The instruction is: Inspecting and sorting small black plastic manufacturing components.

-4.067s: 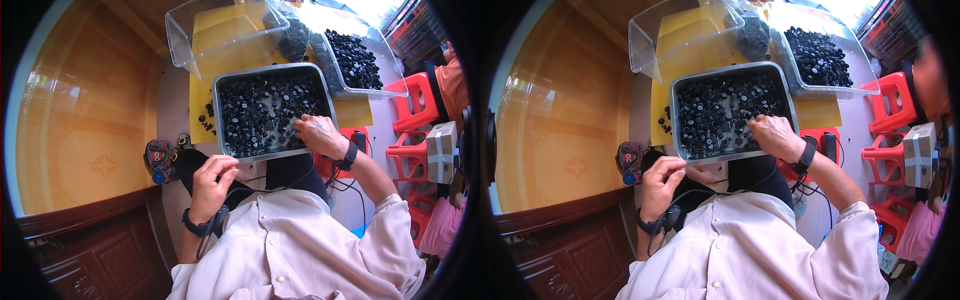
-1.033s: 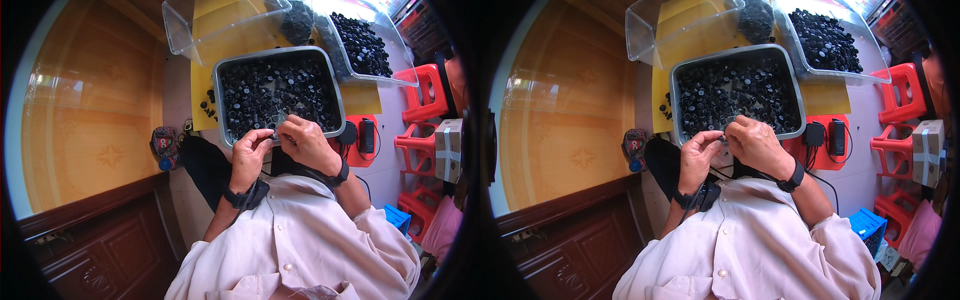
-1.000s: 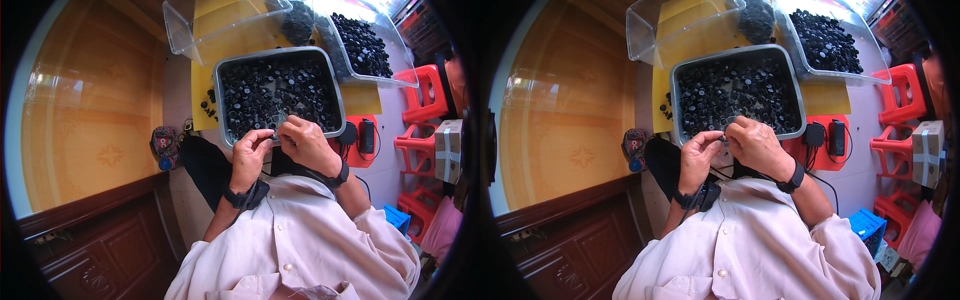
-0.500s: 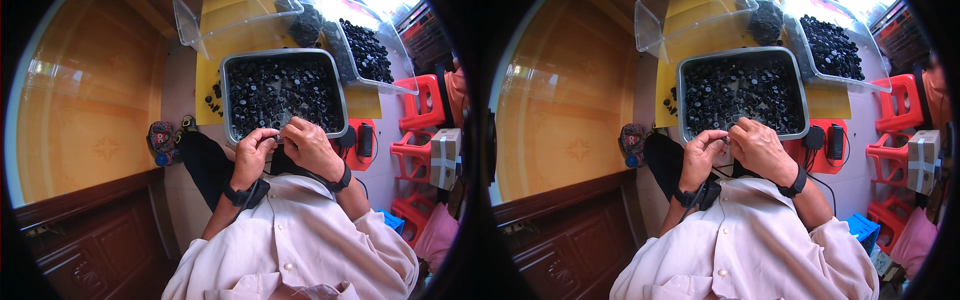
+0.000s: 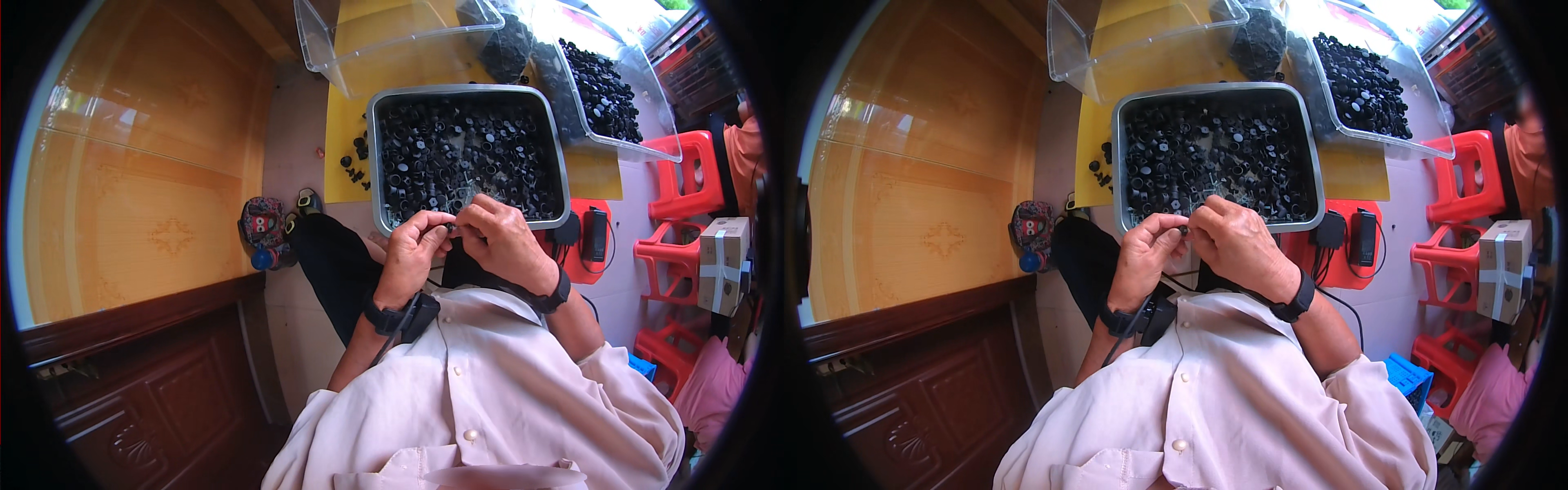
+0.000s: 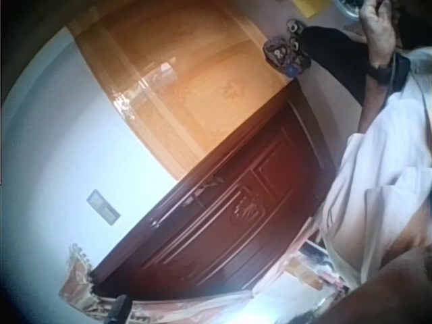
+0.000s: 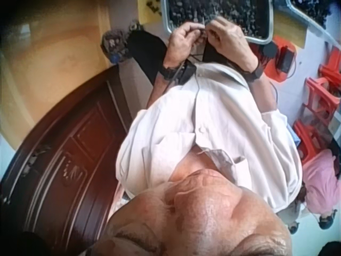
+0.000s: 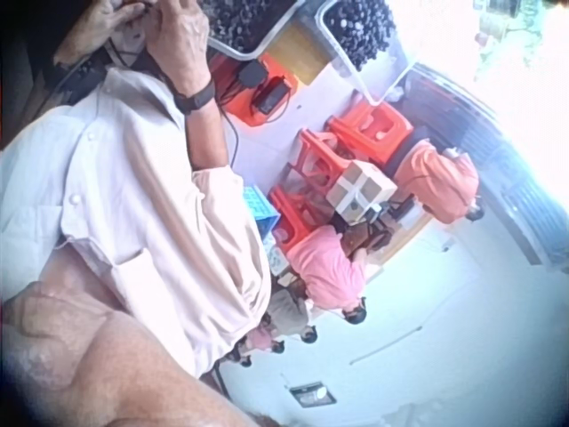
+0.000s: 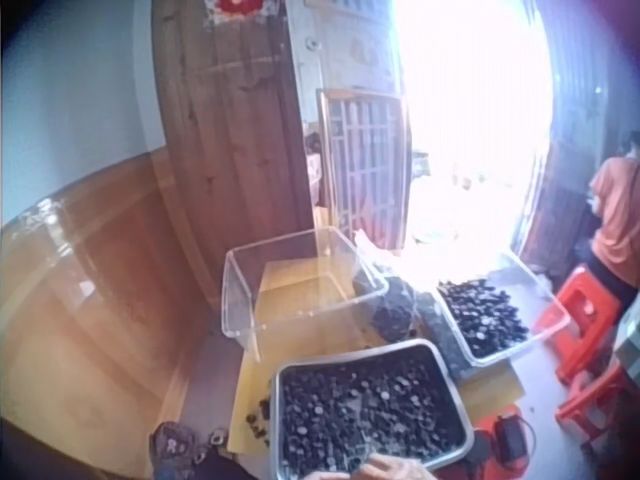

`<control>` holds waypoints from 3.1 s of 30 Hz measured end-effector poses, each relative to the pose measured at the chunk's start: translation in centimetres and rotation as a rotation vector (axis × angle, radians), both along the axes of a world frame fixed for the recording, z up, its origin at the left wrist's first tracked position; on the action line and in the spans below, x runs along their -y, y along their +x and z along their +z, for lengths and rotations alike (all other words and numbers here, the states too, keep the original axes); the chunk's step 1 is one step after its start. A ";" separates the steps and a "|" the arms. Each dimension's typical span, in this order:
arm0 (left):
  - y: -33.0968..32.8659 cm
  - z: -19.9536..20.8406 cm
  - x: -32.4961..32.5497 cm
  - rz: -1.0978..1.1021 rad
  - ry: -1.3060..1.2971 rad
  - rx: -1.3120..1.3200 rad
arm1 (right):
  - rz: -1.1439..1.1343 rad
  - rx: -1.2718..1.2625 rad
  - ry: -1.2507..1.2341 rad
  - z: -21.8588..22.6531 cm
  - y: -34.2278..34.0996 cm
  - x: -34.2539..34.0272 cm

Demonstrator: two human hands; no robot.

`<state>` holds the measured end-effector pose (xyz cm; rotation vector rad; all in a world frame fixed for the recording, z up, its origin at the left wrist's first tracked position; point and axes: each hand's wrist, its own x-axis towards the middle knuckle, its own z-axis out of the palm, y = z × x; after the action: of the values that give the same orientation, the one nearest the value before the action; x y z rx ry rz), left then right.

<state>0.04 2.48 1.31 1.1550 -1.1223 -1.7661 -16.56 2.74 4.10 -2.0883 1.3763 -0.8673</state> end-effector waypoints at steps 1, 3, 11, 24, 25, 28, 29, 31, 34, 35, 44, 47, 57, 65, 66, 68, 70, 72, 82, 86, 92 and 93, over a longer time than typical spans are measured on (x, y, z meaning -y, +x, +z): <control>0.0 0.1 -0.1 0.006 -0.014 -0.005 | 0.006 0.003 0.016 -0.1 0.0 -0.1; 0.1 0.1 -0.1 -0.031 -0.064 0.036 | 0.024 -0.010 -0.052 -0.3 0.2 -0.3; 0.2 -0.3 0.1 -0.012 -0.072 0.067 | -0.129 -0.087 0.015 -1.2 -1.2 -0.8; 0.2 0.0 0.5 0.003 0.049 -0.047 | 0.027 -0.559 0.161 -1.5 -5.2 4.9; 0.2 0.0 0.5 -0.006 0.065 -0.050 | 0.029 -0.560 0.160 -1.7 -5.2 5.4; 0.4 -0.1 0.5 -0.003 0.076 -0.064 | 0.051 -0.698 0.197 -2.1 -5.5 6.4; 0.5 -0.1 0.6 0.001 0.072 -0.067 | 0.063 -0.684 0.176 -2.2 -5.5 6.4; 0.5 -0.2 0.7 0.012 0.075 -0.085 | 0.102 -0.681 0.257 -2.3 -5.6 6.3; 0.5 -0.3 0.8 0.015 0.076 -0.100 | 0.090 -0.636 0.218 -2.2 -5.3 5.8; 0.4 -0.4 0.8 0.018 0.074 -0.100 | 0.091 -0.636 0.220 -2.2 -5.1 5.8; 0.6 -0.2 0.9 0.037 0.095 -0.113 | 0.096 -0.640 0.192 -0.9 -4.3 6.4; 0.5 -0.2 0.9 0.086 0.152 -0.201 | 0.062 -0.338 0.171 0.2 -3.6 4.6; -1.0 -0.5 1.3 0.061 0.214 -0.515 | -0.105 0.231 0.089 -0.6 -0.8 0.7; -1.8 -0.2 0.9 0.120 0.214 -0.423 | -0.164 0.279 -0.292 -2.3 -0.3 -0.3; -2.0 -0.1 0.9 0.122 0.172 -0.386 | -0.161 0.292 -0.279 -2.3 -0.3 -0.4; -2.2 0.1 0.9 0.119 0.131 -0.347 | -0.167 0.294 -0.272 -2.3 -0.5 -0.4; -2.3 0.2 0.8 0.084 0.098 -0.262 | -0.172 0.304 -0.264 -2.3 -0.7 -0.4; -2.4 0.2 0.7 0.071 0.099 -0.233 | -0.201 0.281 -0.291 -2.4 -0.8 -0.3; -1.6 0.0 1.0 0.132 0.238 -0.371 | -0.326 0.827 0.349 -2.5 -1.7 -1.3; -1.2 -0.4 0.9 0.119 0.225 -0.385 | -0.286 0.828 0.348 -2.3 -1.3 -1.7; -0.9 -0.9 0.7 0.122 0.232 -0.499 | -0.258 0.798 0.318 -2.4 -0.6 -1.5; -0.8 -1.0 0.7 0.130 0.236 -0.494 | -0.257 0.798 0.320 -2.4 -0.6 -1.4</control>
<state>-0.80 1.83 0.34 0.8277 -0.5468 -1.9712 -17.16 4.18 1.71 -1.1308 1.2225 -1.2944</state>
